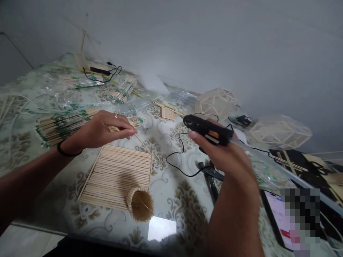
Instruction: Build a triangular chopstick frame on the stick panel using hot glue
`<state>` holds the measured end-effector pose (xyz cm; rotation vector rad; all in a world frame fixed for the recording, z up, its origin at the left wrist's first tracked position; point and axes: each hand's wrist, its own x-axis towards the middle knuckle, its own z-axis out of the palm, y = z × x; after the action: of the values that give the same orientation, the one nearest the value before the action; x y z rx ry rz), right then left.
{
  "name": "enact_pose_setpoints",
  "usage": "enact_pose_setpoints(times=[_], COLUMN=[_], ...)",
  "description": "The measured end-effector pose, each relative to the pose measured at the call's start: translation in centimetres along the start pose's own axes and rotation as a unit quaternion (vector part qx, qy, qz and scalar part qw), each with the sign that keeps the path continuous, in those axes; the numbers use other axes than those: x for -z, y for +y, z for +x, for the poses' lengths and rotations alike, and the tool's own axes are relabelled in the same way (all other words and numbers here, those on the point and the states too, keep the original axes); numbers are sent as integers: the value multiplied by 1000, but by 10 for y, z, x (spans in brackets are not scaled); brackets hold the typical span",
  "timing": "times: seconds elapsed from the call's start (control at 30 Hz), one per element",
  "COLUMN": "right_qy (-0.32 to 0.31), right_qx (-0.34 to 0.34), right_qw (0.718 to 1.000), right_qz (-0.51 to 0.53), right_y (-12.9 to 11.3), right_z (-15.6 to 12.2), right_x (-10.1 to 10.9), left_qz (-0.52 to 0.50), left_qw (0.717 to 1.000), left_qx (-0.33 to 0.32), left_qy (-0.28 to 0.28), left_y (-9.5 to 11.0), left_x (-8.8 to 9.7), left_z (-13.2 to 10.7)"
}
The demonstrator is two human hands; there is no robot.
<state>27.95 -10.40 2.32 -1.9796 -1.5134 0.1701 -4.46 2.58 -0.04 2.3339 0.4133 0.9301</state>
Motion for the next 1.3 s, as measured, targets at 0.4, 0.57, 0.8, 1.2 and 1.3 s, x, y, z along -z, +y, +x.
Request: enact_pose_setpoints(times=[0.4,0.57,0.8,1.2,1.3], right_qy=[-84,-163,-209,-234,-232], right_qx=[105,119,121,125,135], right_qw=[986,966,954,946,946], right_qz=[97,161,177,187,182], right_y=[-71,-82,-85,-82,-81], right_z=[8,7,5,5,6], right_x=[-8,-21,-36,-42,-43], left_qz=[-35,-48,-57,-46,-53], left_qw=[999,998,996,998,997], left_qx=[23,39,67,44,49], left_qy=[18,12,-6,-9,-10], left_y=[0,1,-1,-3,-3], left_x=[-5,-5,-7,-6,-5], left_z=[-1,-1,-2,-2,-3])
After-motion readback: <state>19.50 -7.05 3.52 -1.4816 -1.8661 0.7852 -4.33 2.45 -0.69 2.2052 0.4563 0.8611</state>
